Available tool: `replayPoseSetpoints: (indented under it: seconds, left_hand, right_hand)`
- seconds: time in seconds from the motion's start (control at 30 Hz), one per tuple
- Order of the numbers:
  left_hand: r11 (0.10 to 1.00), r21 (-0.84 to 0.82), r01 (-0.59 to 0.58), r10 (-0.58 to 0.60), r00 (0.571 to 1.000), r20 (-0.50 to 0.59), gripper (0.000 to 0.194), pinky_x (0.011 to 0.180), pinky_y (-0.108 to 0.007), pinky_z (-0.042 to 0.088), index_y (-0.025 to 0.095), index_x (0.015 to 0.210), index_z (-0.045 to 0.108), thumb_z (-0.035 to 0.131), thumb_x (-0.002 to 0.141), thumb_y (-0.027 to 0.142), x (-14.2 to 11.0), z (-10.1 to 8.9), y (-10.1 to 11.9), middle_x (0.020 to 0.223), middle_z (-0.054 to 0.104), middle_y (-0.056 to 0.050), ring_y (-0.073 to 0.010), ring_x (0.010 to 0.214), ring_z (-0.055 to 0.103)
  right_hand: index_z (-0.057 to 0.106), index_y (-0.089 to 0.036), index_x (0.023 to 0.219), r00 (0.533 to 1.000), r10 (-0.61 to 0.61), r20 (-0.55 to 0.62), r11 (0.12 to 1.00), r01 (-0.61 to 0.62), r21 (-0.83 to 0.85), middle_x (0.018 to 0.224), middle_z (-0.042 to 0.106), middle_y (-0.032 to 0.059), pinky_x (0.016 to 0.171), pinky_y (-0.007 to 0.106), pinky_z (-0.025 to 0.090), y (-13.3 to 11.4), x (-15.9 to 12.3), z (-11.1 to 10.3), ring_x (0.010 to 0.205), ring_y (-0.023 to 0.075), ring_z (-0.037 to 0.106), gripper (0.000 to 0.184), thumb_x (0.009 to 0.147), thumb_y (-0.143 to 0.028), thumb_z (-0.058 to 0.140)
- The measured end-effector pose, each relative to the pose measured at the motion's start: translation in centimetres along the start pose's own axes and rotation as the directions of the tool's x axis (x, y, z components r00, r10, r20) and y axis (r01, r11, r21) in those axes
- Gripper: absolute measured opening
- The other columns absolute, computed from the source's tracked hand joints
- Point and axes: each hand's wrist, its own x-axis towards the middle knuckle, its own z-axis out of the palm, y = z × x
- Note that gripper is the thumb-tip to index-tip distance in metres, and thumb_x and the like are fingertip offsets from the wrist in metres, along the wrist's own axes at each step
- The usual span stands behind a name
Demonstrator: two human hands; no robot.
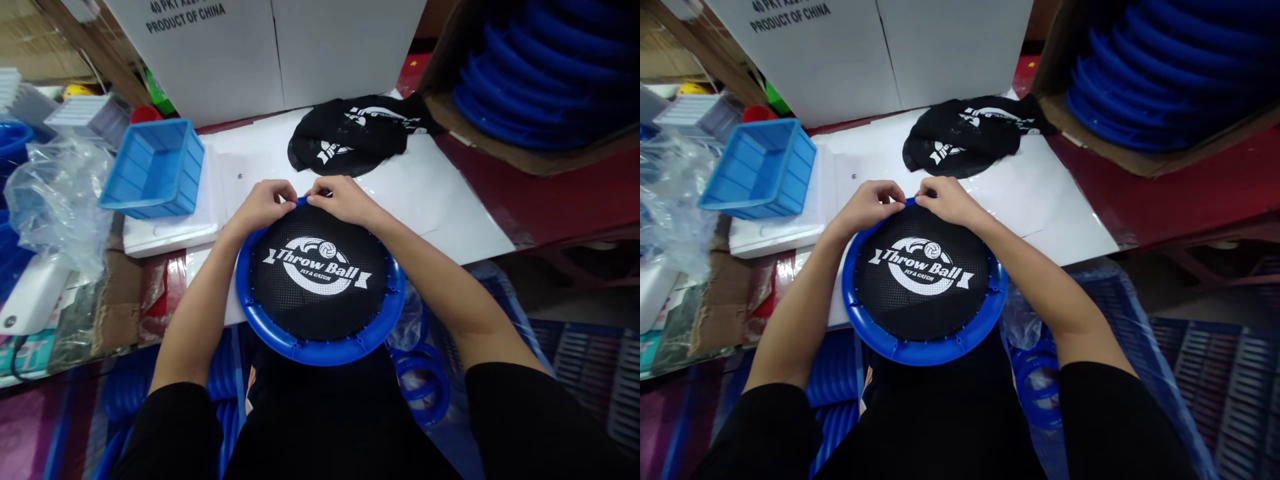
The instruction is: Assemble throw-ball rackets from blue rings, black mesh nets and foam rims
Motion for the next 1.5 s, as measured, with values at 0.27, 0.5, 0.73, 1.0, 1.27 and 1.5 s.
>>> replayPoseSetpoints:
  seconds: [0.27, 0.5, 0.73, 1.0, 1.27, 1.5]
  left_hand:
    - [0.999, -0.046, -0.02, 0.021, 1.0, 0.017, 0.01, 0.077, -0.034, 0.05, 0.019, 0.083, 0.077, 0.069, 0.078, 0.022, -0.3, -0.2, -0.3, 0.085, 0.076, -0.003, -0.0161, 0.072, 0.059]
    - [0.977, -0.209, 0.035, -0.023, 0.998, 0.063, 0.013, 0.078, -0.034, 0.051, 0.017, 0.082, 0.075, 0.076, 0.074, 0.027, 0.3, -0.3, -0.6, 0.083, 0.073, -0.003, -0.0167, 0.075, 0.06]
    - [0.996, -0.084, 0.011, -0.012, 1.0, -0.013, 0.008, 0.07, -0.032, 0.047, 0.018, 0.082, 0.069, 0.071, 0.074, 0.02, 0.3, 0.4, -0.7, 0.083, 0.072, -0.003, -0.015, 0.069, 0.057]
    - [0.999, -0.042, -0.014, 0.016, 0.999, 0.045, 0.009, 0.071, -0.033, 0.046, 0.019, 0.083, 0.073, 0.067, 0.076, 0.02, -0.3, 0.0, -0.6, 0.085, 0.074, -0.002, -0.0154, 0.068, 0.055]
    - [0.954, 0.2, -0.223, 0.216, 0.975, 0.056, 0.011, 0.09, -0.039, 0.05, 0.024, 0.096, 0.074, 0.065, 0.091, 0.027, -1.7, 1.1, 1.1, 0.106, 0.074, -0.007, -0.0241, 0.098, 0.066]
    - [0.936, 0.32, -0.144, 0.135, 0.99, 0.051, 0.004, 0.084, -0.039, 0.047, 0.024, 0.094, 0.067, 0.063, 0.093, 0.024, -1.9, 1.3, 1.0, 0.095, 0.072, -0.006, -0.0247, 0.09, 0.064]
  right_hand:
    - [0.075, -0.02, 0.084, 1.0, -0.01, 0.0, 1.0, 0.01, 0.013, 0.1, 0.083, 0.0061, 0.09, 0.038, 0.053, 0.1, 0.0, 0.0, 0.095, 0.0243, 0.073, 0.009, 0.089, -0.024, 0.069]
    - [0.076, -0.021, 0.084, 0.999, -0.042, -0.011, 0.999, 0.041, -0.015, 0.093, 0.081, 0.0051, 0.088, 0.038, 0.052, 0.2, 0.0, 0.2, 0.091, 0.0239, 0.072, 0.01, 0.089, -0.027, 0.07]
    - [0.077, -0.021, 0.086, 1.0, -0.021, -0.007, 1.0, 0.021, -0.015, 0.093, 0.081, 0.0046, 0.089, 0.038, 0.052, 0.3, 0.1, 0.2, 0.091, 0.024, 0.072, 0.011, 0.089, -0.028, 0.07]
    - [0.075, -0.02, 0.08, 1.0, -0.001, -0.011, 1.0, 0.001, -0.013, 0.099, 0.083, 0.0072, 0.091, 0.039, 0.053, 0.3, 0.1, 0.3, 0.096, 0.0255, 0.074, 0.008, 0.087, -0.023, 0.071]
    - [0.071, -0.021, 0.077, 0.999, 0.012, 0.048, 0.999, -0.009, -0.047, 0.1, 0.082, 0.0064, 0.095, 0.04, 0.053, 0.4, 0.3, 0.4, 0.101, 0.0263, 0.074, 0.01, 0.087, -0.018, 0.068]
    - [0.073, -0.024, 0.087, 0.988, -0.131, 0.087, 0.991, 0.132, -0.007, 0.129, 0.077, 0.0066, 0.108, 0.047, 0.052, -0.4, -2.0, -3.6, 0.12, 0.0291, 0.07, 0.009, 0.093, -0.029, 0.067]
